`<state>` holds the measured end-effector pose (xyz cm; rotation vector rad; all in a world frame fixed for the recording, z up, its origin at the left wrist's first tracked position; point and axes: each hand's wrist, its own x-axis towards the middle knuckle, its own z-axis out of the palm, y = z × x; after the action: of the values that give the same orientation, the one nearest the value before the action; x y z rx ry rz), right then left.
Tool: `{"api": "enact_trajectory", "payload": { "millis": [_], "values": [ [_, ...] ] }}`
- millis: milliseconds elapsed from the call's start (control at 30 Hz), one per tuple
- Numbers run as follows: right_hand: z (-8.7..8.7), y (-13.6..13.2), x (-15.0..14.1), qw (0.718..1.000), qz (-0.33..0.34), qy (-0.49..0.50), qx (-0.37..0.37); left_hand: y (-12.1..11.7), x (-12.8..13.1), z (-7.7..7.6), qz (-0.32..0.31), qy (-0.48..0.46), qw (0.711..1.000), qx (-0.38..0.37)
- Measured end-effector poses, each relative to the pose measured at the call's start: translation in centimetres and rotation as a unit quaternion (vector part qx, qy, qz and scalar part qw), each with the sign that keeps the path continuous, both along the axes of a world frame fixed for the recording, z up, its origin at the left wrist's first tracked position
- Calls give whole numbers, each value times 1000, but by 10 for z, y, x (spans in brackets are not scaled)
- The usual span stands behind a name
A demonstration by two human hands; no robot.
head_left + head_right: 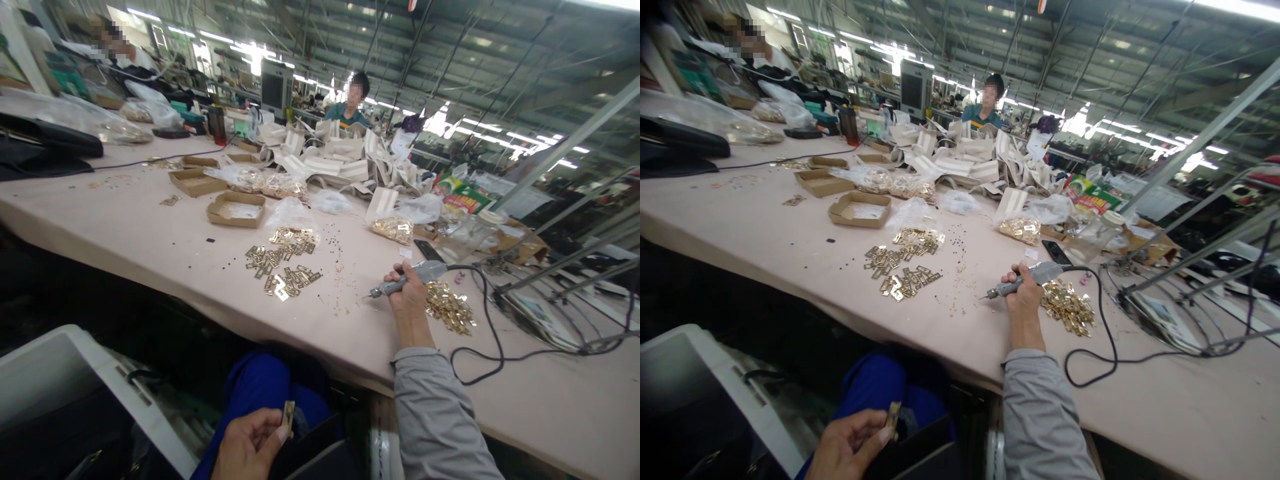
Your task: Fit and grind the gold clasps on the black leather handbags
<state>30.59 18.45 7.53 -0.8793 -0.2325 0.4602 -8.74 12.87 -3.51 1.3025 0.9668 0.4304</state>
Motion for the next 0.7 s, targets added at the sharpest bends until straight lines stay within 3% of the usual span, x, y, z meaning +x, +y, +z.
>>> {"api": "enact_trajectory", "payload": {
  "millis": [67,167,333,433,533,700],
  "values": [
    [12,-12,-9,1000,14,10,19,1,0,6,-20,-4,1000,-3],
    [32,-43,-38,998,42,3,40,-4,2,14,1,3,1000,10],
    [50,-106,-124,996,65,-34,45,-21,0,14,11,-18,1000,22],
    [41,-136,-183,998,40,-42,-5,-30,-3,12,8,-8,1000,27],
    [20,-154,-228,998,22,-50,-29,-35,-6,12,0,-12,999,31],
    [-3,-161,-261,996,18,-83,-29,-40,-7,12,-3,-20,999,41]
  ]
}}
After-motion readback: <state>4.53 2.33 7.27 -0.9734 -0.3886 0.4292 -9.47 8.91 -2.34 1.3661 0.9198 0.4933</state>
